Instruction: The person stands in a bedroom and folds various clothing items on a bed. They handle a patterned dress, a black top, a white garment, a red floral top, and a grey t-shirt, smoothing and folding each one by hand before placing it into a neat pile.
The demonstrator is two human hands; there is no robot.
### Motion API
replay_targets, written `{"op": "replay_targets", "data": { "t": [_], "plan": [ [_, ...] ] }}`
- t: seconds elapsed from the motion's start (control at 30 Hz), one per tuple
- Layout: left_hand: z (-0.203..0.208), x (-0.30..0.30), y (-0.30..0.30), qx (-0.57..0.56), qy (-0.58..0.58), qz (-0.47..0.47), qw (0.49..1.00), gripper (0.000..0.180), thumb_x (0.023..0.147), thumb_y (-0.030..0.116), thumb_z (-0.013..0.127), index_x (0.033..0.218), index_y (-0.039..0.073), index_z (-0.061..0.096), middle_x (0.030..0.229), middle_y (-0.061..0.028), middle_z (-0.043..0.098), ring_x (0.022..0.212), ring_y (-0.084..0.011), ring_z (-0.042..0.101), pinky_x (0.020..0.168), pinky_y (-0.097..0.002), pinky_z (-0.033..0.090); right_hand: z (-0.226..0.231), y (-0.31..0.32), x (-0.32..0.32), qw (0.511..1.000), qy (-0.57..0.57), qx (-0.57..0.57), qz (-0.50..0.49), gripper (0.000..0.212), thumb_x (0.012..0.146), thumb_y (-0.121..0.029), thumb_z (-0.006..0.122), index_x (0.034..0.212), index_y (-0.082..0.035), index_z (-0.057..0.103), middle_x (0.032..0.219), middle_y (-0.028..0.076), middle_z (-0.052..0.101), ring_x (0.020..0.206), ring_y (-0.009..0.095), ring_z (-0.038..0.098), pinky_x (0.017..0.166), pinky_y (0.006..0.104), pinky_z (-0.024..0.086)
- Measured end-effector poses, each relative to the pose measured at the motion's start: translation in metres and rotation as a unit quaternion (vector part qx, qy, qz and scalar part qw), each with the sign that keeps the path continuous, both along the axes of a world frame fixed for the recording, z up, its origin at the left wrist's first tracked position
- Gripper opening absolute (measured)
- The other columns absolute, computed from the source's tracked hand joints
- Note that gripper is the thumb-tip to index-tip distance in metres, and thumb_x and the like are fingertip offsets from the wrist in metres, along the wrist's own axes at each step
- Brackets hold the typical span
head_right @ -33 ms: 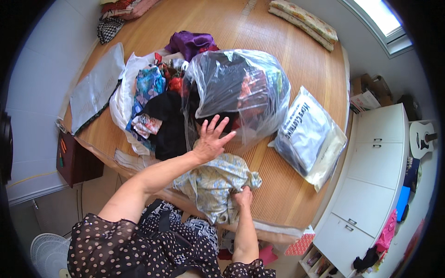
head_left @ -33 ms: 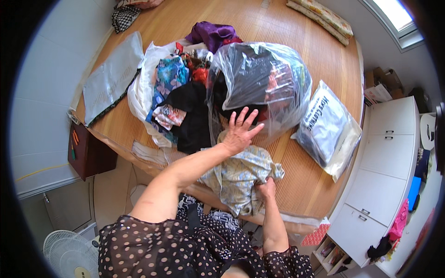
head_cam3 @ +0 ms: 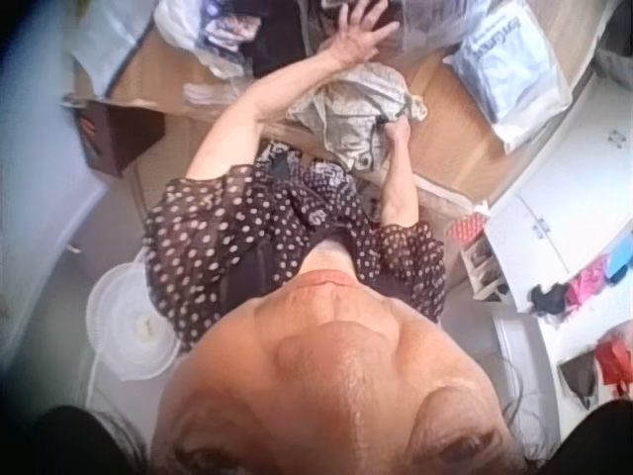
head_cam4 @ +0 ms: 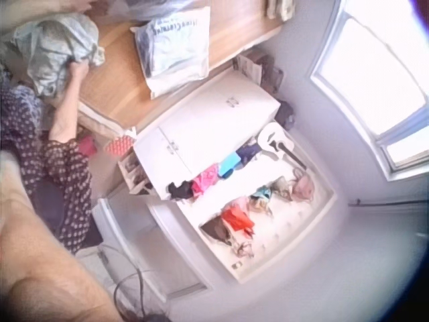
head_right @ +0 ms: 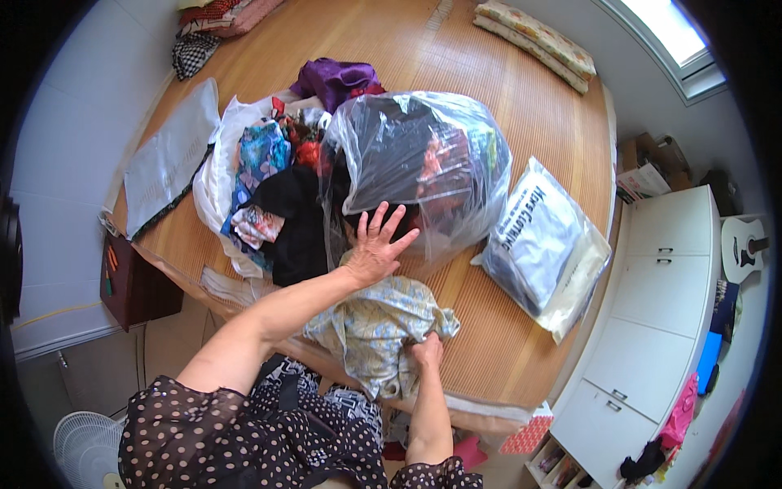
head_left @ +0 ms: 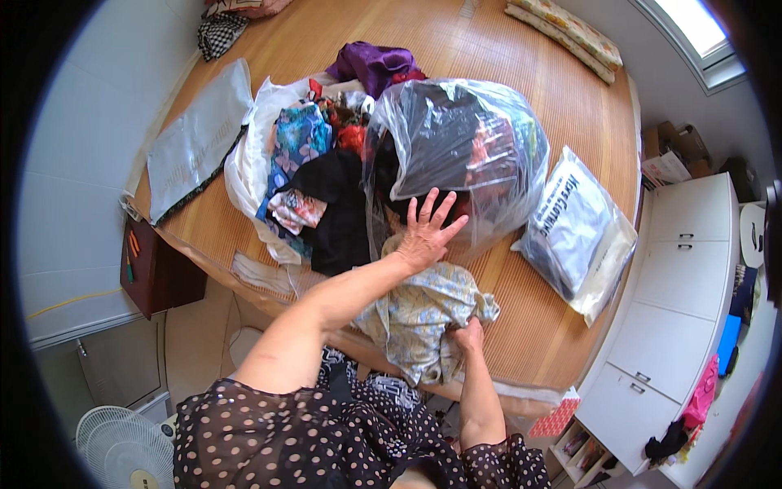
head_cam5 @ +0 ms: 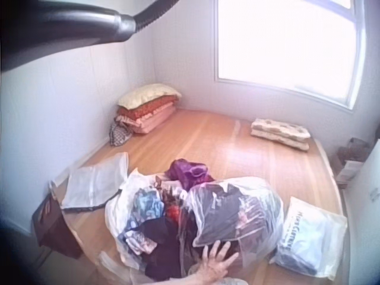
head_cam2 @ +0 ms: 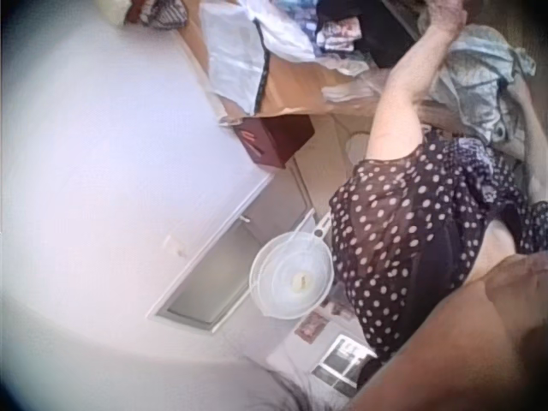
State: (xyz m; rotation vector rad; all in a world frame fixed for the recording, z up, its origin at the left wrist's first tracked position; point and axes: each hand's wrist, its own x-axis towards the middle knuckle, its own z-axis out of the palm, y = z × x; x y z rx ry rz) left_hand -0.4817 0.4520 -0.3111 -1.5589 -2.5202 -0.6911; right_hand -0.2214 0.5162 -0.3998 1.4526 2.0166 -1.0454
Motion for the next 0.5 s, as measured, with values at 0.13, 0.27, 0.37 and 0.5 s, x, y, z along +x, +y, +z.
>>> {"op": "replay_targets", "data": {
  "t": [0.13, 0.27, 0.37, 0.5],
  "plan": [
    [-0.044, -0.022, 0.034, -0.047, -0.021, 0.060, 0.997, 0.055, 0.063, 0.020, 0.065, 0.115, 0.028, 0.048, 0.140, -0.0083, 0.014, 0.128, -0.0360, 0.011, 0.090, -0.0627, 0.019, -0.020, 0.009, 0.003, 0.999, -0.002, -0.026, -0.018, 0.062, 0.047, -0.016, 0.078, 0.102, 0.000, 0.055, 0.103, 0.017, 0.059, 0.099, 0.030, 0.054, 0.085, 0.0347, 0.041],
    [-0.088, -0.058, 0.061, -0.046, 0.034, 0.077, 0.995, 0.045, 0.070, 0.024, 0.059, 0.113, 0.033, 0.051, 0.141, -0.0093, 0.014, 0.127, -0.0375, 0.013, 0.087, -0.0643, 0.023, -0.026, 0.009, -0.003, 0.999, 0.008, -0.053, 0.000, 0.059, 0.050, -0.017, 0.078, 0.103, -0.002, 0.056, 0.103, 0.018, 0.059, 0.101, 0.031, 0.054, 0.085, 0.0356, 0.041],
    [-0.095, -0.107, 0.101, -0.076, 0.081, 0.078, 0.991, 0.044, 0.072, 0.028, 0.057, 0.115, 0.035, 0.050, 0.141, -0.0106, 0.014, 0.127, -0.0379, 0.013, 0.083, -0.0644, 0.027, -0.013, 0.013, -0.009, 0.998, -0.037, -0.041, -0.001, 0.059, 0.052, -0.019, 0.078, 0.102, -0.001, 0.054, 0.101, 0.020, 0.058, 0.100, 0.034, 0.053, 0.084, 0.0382, 0.042],
    [-0.081, -0.196, 0.169, -0.091, 0.219, 0.079, 0.968, 0.047, 0.073, 0.026, 0.056, 0.119, 0.033, 0.047, 0.139, -0.0097, 0.021, 0.124, -0.0356, 0.023, 0.081, -0.0575, 0.036, -0.017, 0.019, -0.012, 0.997, -0.030, -0.067, 0.015, 0.057, 0.051, -0.020, 0.079, 0.098, -0.001, 0.054, 0.099, 0.022, 0.058, 0.096, 0.037, 0.053, 0.080, 0.0396, 0.043]
  ]
}}
